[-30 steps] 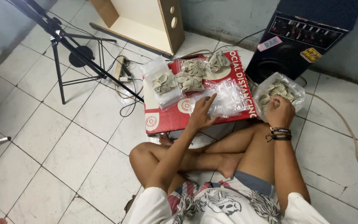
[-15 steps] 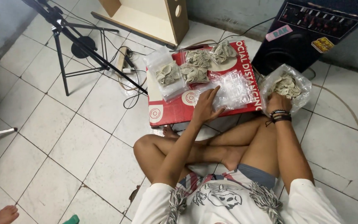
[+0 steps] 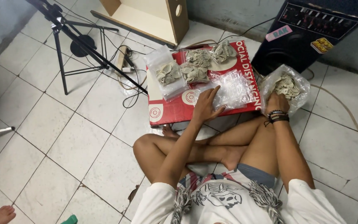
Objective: A person sitting on the floor is packaging small white snack items into clear plastic bags by picking them up individually from a pile.
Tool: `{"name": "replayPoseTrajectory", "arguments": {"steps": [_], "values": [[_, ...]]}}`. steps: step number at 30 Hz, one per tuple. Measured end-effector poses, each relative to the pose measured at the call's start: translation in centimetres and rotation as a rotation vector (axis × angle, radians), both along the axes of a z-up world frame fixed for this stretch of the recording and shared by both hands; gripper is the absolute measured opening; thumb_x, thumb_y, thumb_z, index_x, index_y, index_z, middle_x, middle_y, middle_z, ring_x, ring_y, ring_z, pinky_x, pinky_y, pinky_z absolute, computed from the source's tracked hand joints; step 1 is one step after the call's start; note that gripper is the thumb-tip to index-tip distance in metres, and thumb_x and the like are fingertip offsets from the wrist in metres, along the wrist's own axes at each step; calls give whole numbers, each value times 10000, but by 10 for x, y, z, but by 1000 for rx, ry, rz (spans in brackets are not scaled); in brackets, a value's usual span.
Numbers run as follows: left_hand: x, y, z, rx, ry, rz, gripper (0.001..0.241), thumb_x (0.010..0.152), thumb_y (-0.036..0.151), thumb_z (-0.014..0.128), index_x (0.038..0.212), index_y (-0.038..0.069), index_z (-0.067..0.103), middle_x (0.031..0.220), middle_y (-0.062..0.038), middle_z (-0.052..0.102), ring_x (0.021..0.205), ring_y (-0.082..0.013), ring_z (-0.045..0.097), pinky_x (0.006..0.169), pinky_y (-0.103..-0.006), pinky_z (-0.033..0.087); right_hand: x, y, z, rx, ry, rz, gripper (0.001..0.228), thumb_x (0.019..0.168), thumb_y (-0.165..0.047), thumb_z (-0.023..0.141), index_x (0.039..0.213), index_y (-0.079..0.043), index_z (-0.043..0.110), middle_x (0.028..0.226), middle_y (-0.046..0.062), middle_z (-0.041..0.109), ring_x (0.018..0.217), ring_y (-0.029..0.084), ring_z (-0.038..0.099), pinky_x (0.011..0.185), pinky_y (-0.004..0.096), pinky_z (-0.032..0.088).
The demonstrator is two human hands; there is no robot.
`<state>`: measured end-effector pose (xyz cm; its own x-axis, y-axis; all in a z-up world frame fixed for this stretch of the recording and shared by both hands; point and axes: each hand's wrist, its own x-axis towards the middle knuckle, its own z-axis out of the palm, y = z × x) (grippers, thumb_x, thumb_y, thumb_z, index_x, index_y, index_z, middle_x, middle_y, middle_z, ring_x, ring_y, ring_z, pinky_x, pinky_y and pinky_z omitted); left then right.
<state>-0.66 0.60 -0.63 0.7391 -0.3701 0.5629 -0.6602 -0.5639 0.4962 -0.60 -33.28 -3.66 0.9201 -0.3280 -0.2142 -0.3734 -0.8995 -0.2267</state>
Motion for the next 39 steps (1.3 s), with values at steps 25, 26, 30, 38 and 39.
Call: {"name": "replayPoseTrajectory", "arguments": {"steps": [25,26,30,38,39], "values": [[2,2,0,4,-53,-6,897,854,590,657,1558,68,466,1172,-174,626,1100,-359,659,994,-470,497,-22,4,58,199,-142,156,211,938,-53,644,1066,76,752,986,265,707,958,456,729,820,528,613],[2,2,0,-2,-55,-3,893,849,583,666,1553,68,473,1168,-172,629,1096,-357,662,995,-469,499,-24,9,65,195,-157,164,197,951,-47,629,1041,76,754,950,275,720,929,445,733,790,513,612],[-3,3,4,-7,-62,-5,881,855,579,661,1546,63,479,1160,-172,628,1081,-358,664,973,-467,505,-30,20,65,144,-151,99,456,940,-74,663,1375,60,648,1176,319,740,1087,472,717,859,579,607],[-2,4,7,0,-60,1,870,856,562,672,1541,61,480,1161,-178,635,1087,-358,669,974,-470,511,-28,6,56,-17,-242,-37,406,891,-119,725,1282,-7,719,1087,258,766,1032,431,746,849,550,602],[-2,5,6,6,-54,5,866,859,561,674,1539,60,483,1160,-179,637,1088,-358,670,975,-471,512,-29,4,52,-5,-256,-42,401,876,-97,725,1259,22,732,1079,271,764,1021,437,746,840,549,601]]}}
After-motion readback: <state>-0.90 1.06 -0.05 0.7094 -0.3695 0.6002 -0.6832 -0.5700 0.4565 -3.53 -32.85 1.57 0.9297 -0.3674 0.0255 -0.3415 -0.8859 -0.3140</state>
